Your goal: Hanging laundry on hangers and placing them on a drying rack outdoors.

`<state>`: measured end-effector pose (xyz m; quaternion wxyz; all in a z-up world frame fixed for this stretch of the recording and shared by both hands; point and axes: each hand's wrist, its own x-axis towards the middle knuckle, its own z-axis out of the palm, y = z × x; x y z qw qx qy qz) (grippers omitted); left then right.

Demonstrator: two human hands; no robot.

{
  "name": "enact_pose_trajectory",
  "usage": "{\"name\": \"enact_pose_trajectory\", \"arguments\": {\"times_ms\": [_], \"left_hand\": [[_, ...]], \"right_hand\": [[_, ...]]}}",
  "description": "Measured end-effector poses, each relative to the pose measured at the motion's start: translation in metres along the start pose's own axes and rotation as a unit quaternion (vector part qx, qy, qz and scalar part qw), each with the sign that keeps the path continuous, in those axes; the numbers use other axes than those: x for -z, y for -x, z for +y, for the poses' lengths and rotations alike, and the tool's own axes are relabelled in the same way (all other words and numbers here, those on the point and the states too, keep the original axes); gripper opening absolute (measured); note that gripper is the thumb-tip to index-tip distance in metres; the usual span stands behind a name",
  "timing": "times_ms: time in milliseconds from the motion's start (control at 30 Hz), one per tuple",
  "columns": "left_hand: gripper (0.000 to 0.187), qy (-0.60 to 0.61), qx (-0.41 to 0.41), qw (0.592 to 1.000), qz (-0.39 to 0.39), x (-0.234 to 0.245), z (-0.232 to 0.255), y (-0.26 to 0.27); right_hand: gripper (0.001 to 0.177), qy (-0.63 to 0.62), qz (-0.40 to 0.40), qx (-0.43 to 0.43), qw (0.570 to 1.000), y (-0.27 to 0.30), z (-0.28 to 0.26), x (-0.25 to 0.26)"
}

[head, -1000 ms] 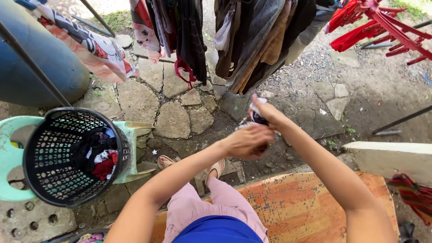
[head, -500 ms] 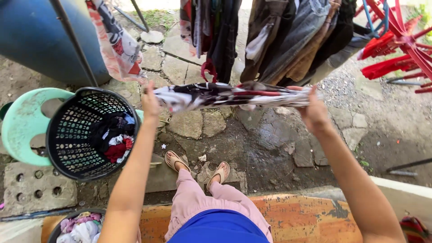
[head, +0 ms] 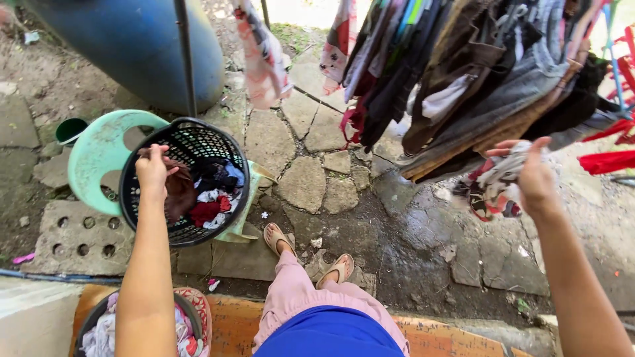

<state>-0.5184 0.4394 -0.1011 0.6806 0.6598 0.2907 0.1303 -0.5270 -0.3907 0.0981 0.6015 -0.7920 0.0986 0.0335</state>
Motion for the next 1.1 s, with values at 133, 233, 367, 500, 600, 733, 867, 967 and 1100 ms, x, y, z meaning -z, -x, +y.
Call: {"name": "enact_pose_trajectory", "arguments": {"times_ms": [133,233,367,500,600,733,867,967,1100], "left_hand": [[0.02,-0.095,0.003,0.995,0.017,0.01,-0.008,-0.012],[0.015,-0.112,0.019,0.993,-0.042,0.014,-0.008,-0.01],[0.021,-0.194,0.016,0.978,-0.071,-0.011,0.023,0.018],[0.035,-0.379,-0.191,0.903,-0.07,-0.074,0.068,0.054],[0.04,-0.15,-0.163,0.928,-0.3,-0.145,0.101,0.109],[0.078,-0.059,-0.221,0.9,-0.372,-0.184,0.158,0.164],[0.025,-0.164,-0.352,0.873,-0.295,-0.169,0.162,0.123],[0.026,-0.152,-0.419,0.858,-0.256,-0.135,0.208,0.093],[0.018,-0.218,-0.286,0.906,-0.222,-0.107,0.278,0.08]], "right_hand": [[0.086,0.04,-0.06,-0.011,0.997,0.01,-0.059,-0.088],[0.089,0.125,-0.093,0.05,0.986,0.018,-0.098,-0.133],[0.09,0.243,-0.049,0.152,0.957,0.01,-0.125,-0.174],[0.082,-0.087,-0.086,0.001,0.992,-0.031,-0.115,-0.21],[0.081,-0.2,-0.116,-0.019,0.973,-0.028,-0.152,-0.266],[0.075,-0.292,-0.11,-0.084,0.946,-0.029,-0.18,-0.313],[0.064,-0.208,-0.081,0.004,0.975,-0.071,-0.142,-0.317],[0.056,-0.043,-0.042,0.152,0.986,-0.089,-0.123,-0.316],[0.028,-0.073,-0.09,0.077,0.99,-0.077,-0.146,-0.329]]}}
